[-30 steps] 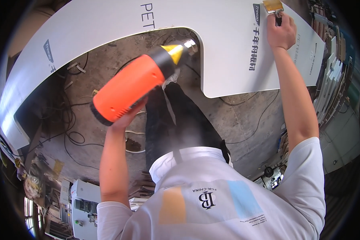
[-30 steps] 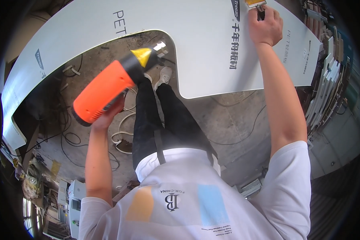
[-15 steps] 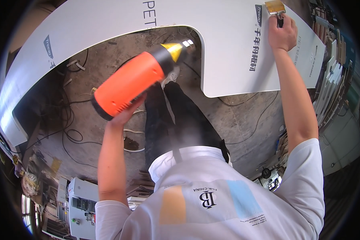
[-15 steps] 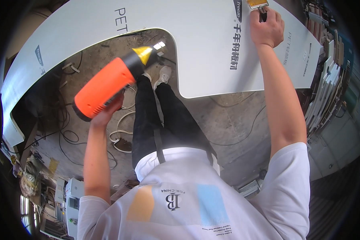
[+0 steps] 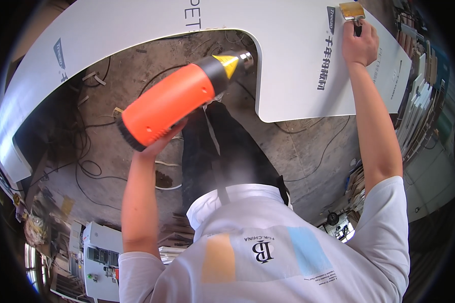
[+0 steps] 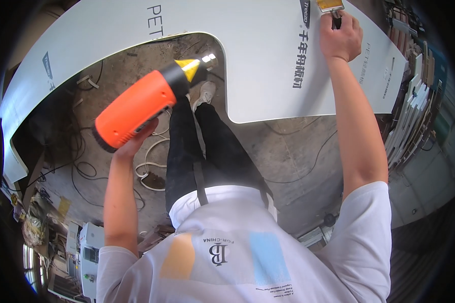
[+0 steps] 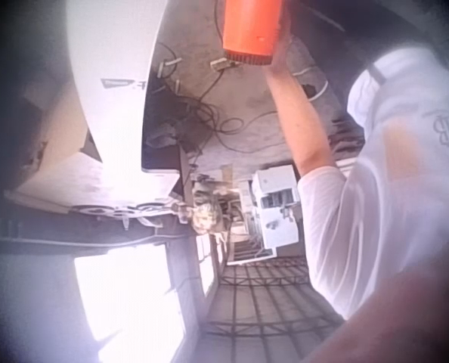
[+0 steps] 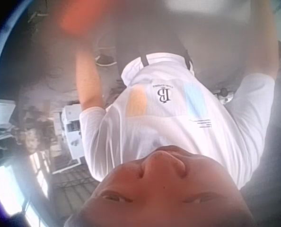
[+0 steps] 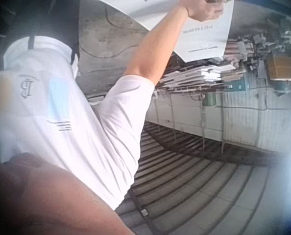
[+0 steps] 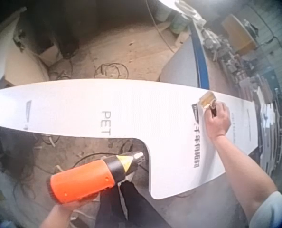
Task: The person applies a white laminate strip to the edge of a curved furniture panel. They use a heat gun to soften the adhesive and a hand roller to press the strip firmly along the edge, continuing the process until the entire curved section is covered.
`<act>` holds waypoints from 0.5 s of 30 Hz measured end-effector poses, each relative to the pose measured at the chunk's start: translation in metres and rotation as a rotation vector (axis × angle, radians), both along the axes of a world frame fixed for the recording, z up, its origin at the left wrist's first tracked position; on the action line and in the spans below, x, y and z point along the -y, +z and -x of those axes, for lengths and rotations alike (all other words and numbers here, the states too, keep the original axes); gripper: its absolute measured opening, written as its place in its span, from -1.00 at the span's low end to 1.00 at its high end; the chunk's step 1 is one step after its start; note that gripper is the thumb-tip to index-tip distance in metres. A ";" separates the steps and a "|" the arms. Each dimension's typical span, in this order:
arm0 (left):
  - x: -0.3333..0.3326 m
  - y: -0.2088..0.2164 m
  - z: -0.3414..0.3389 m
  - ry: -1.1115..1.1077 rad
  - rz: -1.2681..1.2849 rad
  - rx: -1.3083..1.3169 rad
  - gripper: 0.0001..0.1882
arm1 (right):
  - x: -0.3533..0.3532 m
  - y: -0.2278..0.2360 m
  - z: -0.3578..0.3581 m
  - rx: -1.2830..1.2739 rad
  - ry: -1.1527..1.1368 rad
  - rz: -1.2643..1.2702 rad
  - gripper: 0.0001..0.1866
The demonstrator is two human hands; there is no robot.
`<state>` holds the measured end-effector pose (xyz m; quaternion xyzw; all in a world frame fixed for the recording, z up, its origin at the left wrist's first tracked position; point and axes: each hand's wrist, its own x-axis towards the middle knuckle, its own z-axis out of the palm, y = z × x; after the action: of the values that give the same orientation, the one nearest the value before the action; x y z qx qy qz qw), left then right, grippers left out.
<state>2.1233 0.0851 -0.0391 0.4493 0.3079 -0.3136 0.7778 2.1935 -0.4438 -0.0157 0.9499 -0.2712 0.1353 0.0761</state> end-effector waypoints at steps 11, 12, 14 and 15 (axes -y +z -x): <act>-0.023 0.004 -0.005 -0.853 -0.267 0.295 -0.49 | -0.005 0.003 0.000 -0.006 -0.012 -0.024 -0.49; -0.021 0.005 -0.003 -0.852 -0.269 0.294 -0.49 | -0.007 0.004 -0.001 0.001 -0.020 -0.047 -0.49; -0.013 0.008 0.000 -0.057 0.474 -0.038 -0.59 | -0.005 0.004 -0.001 0.000 -0.009 -0.042 -0.49; -0.017 0.002 0.004 -0.069 0.449 -0.001 -0.57 | -0.004 0.004 0.000 0.000 0.000 -0.036 -0.49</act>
<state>2.1192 0.1020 -0.0369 0.2750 0.2151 -0.4011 0.8469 2.1939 -0.4397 -0.0120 0.9511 -0.2737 0.1302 0.0591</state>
